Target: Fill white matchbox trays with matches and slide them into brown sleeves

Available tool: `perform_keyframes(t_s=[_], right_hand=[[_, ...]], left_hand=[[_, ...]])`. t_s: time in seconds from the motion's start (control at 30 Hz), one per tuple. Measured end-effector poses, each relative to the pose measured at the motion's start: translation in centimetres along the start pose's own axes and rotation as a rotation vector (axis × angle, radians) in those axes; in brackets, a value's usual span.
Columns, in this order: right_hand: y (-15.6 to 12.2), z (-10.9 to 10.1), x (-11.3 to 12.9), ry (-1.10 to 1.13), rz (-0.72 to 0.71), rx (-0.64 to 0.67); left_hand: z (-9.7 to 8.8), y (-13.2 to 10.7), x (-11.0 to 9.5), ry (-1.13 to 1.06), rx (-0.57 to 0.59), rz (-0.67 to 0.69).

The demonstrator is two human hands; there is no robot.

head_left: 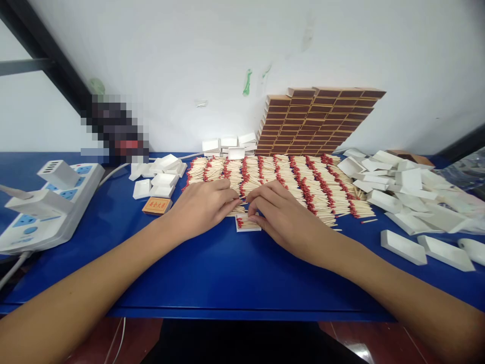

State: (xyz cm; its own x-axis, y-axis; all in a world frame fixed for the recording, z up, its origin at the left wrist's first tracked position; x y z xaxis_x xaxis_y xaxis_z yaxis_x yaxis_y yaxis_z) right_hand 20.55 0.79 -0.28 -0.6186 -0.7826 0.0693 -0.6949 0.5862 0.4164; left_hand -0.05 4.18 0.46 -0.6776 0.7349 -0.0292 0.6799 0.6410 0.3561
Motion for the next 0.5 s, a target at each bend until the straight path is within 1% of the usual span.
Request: perform_keyframes(t_s=[0.13,0.23,0.33,0.5], right_hand=[[0.0,-0.2,-0.2,0.045,0.0,0.012],[-0.1,-0.4,-1.2,0.011,0.066,0.006],[-0.2,-0.4,-2.3,-0.065,0.112,0.007],[-0.1,0.4,-3.0,-0.099,0.121,0.025]], left_hand=[[-0.7,0.0,-0.2,-0.062,-0.011,-0.007],[-1.3,0.0,-0.6,-0.138,0.073,0.036],[-1.4,-0.2,-0.9,-0.178,0.147,0.061],[-1.0,-0.3,-1.1,-0.161,0.182,0.071]])
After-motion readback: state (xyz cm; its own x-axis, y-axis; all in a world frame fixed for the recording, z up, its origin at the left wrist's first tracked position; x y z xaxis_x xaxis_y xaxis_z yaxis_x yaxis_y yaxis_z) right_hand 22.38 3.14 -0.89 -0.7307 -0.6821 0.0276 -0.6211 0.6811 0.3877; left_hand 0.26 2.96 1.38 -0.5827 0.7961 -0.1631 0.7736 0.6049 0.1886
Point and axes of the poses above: each hand's wrist, its own y-axis towards the middle knuckle, its own z-axis out of the palm, x = y × z, the point moved 2 cm from there along y, towards the middle knuckle, and after that the axes turned 2 degrees about -y, right-handed, at the moved point
